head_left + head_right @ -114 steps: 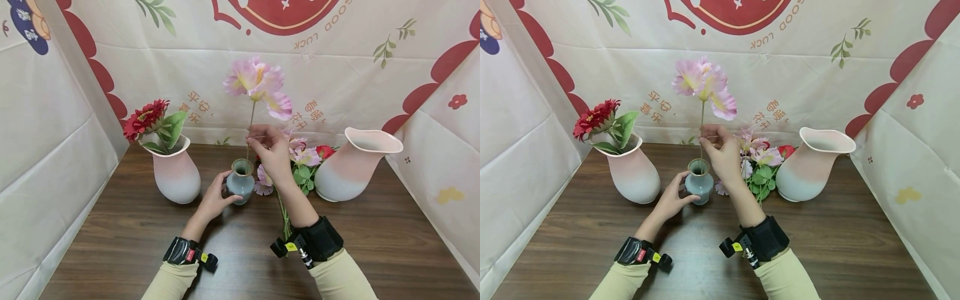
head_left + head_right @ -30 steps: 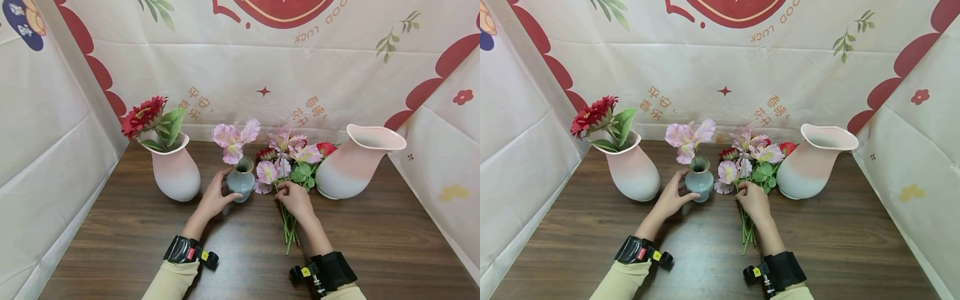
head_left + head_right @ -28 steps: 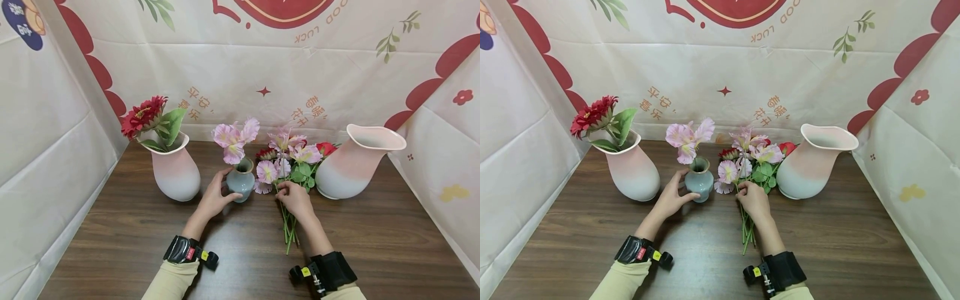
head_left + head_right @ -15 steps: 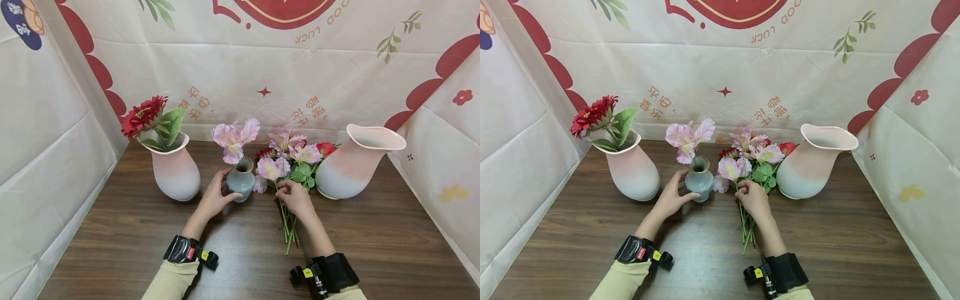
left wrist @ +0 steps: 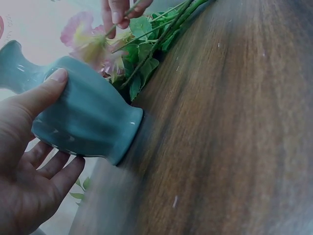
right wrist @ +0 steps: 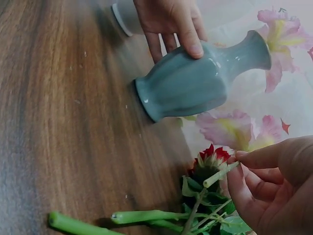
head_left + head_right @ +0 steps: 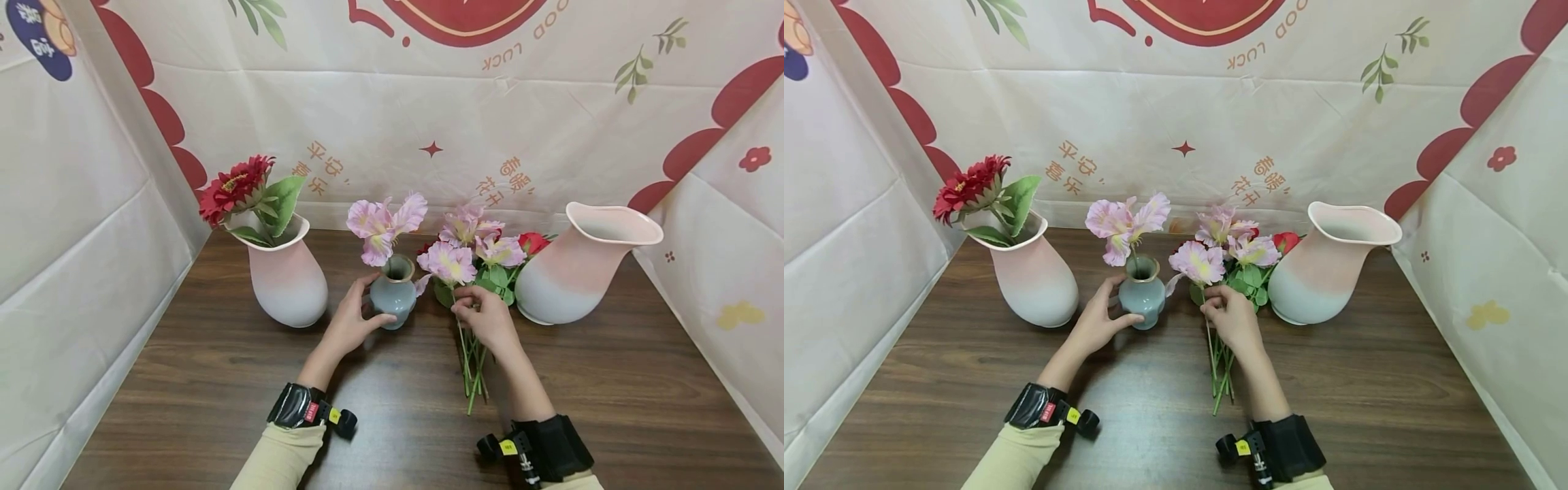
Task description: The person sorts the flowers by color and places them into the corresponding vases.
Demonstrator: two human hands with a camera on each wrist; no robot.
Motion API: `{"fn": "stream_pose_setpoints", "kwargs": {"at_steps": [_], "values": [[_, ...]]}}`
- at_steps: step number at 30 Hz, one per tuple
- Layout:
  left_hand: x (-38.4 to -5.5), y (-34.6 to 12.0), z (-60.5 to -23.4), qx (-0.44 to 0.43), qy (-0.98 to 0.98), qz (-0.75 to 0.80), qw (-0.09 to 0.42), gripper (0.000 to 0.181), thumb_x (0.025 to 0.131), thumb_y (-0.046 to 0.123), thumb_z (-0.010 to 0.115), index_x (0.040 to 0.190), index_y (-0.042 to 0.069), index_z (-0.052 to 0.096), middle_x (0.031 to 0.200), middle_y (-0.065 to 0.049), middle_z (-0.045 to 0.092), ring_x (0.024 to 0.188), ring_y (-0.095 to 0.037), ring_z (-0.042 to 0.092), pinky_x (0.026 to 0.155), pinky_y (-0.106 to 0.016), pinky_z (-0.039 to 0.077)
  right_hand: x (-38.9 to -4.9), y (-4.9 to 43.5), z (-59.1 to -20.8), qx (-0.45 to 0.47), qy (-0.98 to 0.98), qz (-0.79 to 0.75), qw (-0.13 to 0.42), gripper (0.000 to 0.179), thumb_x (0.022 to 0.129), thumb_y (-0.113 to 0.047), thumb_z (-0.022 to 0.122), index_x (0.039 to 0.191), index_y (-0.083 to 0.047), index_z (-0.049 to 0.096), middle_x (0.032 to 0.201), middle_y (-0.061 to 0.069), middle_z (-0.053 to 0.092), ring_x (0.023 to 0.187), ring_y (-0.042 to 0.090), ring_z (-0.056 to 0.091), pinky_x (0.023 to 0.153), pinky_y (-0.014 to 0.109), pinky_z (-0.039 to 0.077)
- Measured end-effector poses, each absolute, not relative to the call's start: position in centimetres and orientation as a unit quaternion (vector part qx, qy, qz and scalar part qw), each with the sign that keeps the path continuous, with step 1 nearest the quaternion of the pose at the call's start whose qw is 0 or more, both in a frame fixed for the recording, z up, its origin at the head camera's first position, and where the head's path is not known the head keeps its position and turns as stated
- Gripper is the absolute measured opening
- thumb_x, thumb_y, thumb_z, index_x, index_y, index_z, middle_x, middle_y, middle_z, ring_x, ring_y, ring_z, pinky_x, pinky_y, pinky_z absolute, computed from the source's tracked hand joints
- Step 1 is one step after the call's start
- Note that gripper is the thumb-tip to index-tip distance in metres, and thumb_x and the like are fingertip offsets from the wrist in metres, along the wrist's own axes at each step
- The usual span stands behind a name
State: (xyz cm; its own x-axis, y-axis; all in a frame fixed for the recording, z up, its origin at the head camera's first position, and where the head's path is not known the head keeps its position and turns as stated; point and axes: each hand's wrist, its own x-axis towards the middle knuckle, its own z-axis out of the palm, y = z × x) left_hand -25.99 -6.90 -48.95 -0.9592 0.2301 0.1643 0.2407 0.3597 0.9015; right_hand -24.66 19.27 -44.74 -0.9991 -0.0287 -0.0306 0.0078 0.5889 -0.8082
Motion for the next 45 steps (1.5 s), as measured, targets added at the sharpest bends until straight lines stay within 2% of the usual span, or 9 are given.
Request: {"fn": "stream_pose_setpoints", "kwargs": {"at_steps": [6, 12, 15, 21, 27, 38, 45], "values": [[-26.0, -6.9, -49.0, -0.146, -0.825, -0.546, 0.008, 0.082, 0.083, 0.021, 0.082, 0.149, 0.006, 0.037, 0.151, -0.019, 0.042, 0.141, -0.032, 0.043, 0.111, -0.047, 0.047, -24.5, 19.1, -43.8, -0.013, 0.882, -0.471, -0.008, 0.027, 0.094, -0.003, 0.064, 0.120, 0.005, 0.064, 0.099, 0.022, 0.070, 0.064, 0.003, 0.063, 0.065, 0.026, 0.061], [-26.0, -6.9, -49.1, -0.147, -0.824, -0.546, 0.007, 0.081, 0.083, 0.020, 0.082, 0.149, 0.006, 0.037, 0.150, -0.018, 0.042, 0.141, -0.032, 0.043, 0.111, -0.047, 0.047, -24.3, 19.0, -42.3, -0.013, 0.876, -0.481, -0.034, 0.028, 0.094, -0.004, 0.065, 0.120, 0.005, 0.063, 0.105, 0.027, 0.070, 0.070, 0.004, 0.066, 0.067, 0.030, 0.063], [-26.0, -6.9, -49.1, -0.148, -0.824, -0.546, 0.007, 0.081, 0.083, 0.021, 0.082, 0.149, 0.007, 0.038, 0.150, -0.018, 0.043, 0.140, -0.032, 0.044, 0.110, -0.047, 0.047, -24.2, 18.9, -41.6, -0.008, 0.870, -0.491, -0.047, 0.028, 0.095, -0.005, 0.064, 0.122, 0.004, 0.062, 0.108, 0.027, 0.068, 0.069, 0.001, 0.065, 0.067, 0.029, 0.063], [-26.0, -6.9, -49.1, -0.149, -0.824, -0.547, 0.010, 0.081, 0.083, 0.021, 0.082, 0.149, 0.007, 0.038, 0.150, -0.018, 0.043, 0.139, -0.032, 0.046, 0.109, -0.047, 0.048, -24.1, 18.4, -40.0, -0.017, 0.848, -0.524, -0.080, 0.027, 0.096, -0.004, 0.063, 0.120, 0.008, 0.060, 0.110, 0.029, 0.065, 0.070, -0.006, 0.061, 0.067, 0.018, 0.059], [-26.0, -6.9, -49.0, -0.151, -0.822, -0.549, 0.009, 0.081, 0.083, 0.021, 0.082, 0.150, 0.006, 0.037, 0.151, -0.018, 0.043, 0.140, -0.032, 0.045, 0.110, -0.048, 0.047, -24.1, 17.6, -38.3, -0.036, 0.827, -0.548, -0.123, 0.026, 0.095, -0.003, 0.064, 0.118, 0.006, 0.061, 0.105, 0.026, 0.065, 0.075, -0.003, 0.062, 0.067, 0.017, 0.059], [-25.9, -6.9, -48.9, -0.147, -0.823, -0.549, 0.009, 0.081, 0.082, 0.018, 0.082, 0.149, 0.007, 0.038, 0.148, -0.019, 0.044, 0.136, -0.034, 0.050, 0.110, -0.046, 0.047, -24.4, 15.8, -35.9, -0.074, 0.797, -0.570, -0.187, 0.021, 0.092, -0.005, 0.068, 0.109, 0.005, 0.061, 0.095, 0.019, 0.067, 0.074, 0.000, 0.066, 0.069, 0.021, 0.061], [-25.9, -6.8, -48.9, -0.147, -0.821, -0.552, 0.008, 0.080, 0.083, 0.017, 0.082, 0.149, 0.008, 0.038, 0.151, -0.017, 0.042, 0.138, -0.034, 0.048, 0.111, -0.046, 0.046, -24.7, 14.6, -35.0, -0.102, 0.775, -0.589, -0.205, 0.026, 0.091, -0.001, 0.070, 0.114, 0.004, 0.061, 0.096, 0.017, 0.068, 0.078, 0.006, 0.068, 0.071, 0.020, 0.061]]}}
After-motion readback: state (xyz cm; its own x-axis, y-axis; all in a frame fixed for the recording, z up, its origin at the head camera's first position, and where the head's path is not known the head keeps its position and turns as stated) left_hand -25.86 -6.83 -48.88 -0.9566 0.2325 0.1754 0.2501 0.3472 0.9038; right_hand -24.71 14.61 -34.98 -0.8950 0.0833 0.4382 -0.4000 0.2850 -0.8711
